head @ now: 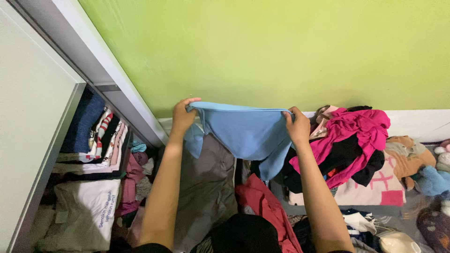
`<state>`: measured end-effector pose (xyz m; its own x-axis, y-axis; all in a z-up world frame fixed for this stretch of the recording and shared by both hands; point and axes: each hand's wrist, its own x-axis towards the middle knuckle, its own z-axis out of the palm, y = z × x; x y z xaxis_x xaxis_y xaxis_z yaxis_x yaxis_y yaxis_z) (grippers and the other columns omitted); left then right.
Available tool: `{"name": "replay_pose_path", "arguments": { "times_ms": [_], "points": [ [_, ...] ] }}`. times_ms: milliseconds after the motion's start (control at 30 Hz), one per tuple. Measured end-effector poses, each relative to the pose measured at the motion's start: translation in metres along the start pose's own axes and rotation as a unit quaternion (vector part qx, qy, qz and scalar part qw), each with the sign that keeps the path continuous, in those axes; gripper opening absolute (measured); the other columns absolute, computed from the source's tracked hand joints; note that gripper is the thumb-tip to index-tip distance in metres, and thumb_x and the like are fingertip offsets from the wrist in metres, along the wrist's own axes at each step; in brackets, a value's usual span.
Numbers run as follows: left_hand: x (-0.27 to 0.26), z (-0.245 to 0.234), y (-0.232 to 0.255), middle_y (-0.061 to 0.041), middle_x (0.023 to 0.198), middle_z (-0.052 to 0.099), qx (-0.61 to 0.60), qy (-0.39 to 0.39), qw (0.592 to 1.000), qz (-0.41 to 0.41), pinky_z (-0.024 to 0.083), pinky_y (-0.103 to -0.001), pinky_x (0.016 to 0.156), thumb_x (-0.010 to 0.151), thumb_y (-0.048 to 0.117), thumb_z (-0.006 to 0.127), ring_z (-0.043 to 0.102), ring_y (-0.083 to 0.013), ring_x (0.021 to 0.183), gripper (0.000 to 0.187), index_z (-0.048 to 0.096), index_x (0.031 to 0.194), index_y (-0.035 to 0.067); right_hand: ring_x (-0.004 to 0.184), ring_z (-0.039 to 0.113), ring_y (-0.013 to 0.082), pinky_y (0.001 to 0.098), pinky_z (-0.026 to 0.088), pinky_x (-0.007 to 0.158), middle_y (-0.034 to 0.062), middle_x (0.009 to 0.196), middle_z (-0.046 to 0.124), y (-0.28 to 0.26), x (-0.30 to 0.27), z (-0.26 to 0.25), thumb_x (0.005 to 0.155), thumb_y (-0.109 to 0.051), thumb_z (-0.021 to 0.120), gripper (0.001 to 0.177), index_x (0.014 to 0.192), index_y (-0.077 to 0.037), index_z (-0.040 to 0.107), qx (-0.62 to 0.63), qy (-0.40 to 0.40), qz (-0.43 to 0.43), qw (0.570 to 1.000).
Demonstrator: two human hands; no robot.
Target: The person folds a blue garment and a pink garment and places them into a storage compartment.
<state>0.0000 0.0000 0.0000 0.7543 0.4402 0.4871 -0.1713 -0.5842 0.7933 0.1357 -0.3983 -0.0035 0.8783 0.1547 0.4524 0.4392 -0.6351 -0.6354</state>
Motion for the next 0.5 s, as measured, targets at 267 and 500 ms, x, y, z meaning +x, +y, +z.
{"name": "replay_pose_path", "arguments": {
  "times_ms": [267,500],
  "points": [
    [-0.007,-0.006,0.046,-0.008,0.094,0.073,0.097,0.13,0.987,-0.018,0.052,-0.039,0.08,0.087,0.003,0.069,0.067,-0.0256,0.089,0.023,0.077,0.102,0.017,0.067,0.067,0.0294,0.0383,0.051,0.067,0.0176,0.077,0.069,-0.022,-0.005,-0.015,0.092,-0.031,0.079,0.026,0.1,-0.007,0.074,0.063,-0.035,-0.039,0.997],
    [-0.016,-0.012,0.07,-0.012,0.097,0.058,0.173,0.194,0.964,-0.048,0.053,-0.041,0.075,0.084,0.009,0.068,0.063,-0.0301,0.088,0.022,0.077,0.097,0.024,0.073,0.068,0.0133,0.0303,0.052,0.069,0.0089,0.08,0.073,-0.02,-0.01,-0.018,0.092,-0.029,0.079,0.026,0.097,-0.004,0.075,0.153,-0.082,-0.15,0.973]
  ]
}}
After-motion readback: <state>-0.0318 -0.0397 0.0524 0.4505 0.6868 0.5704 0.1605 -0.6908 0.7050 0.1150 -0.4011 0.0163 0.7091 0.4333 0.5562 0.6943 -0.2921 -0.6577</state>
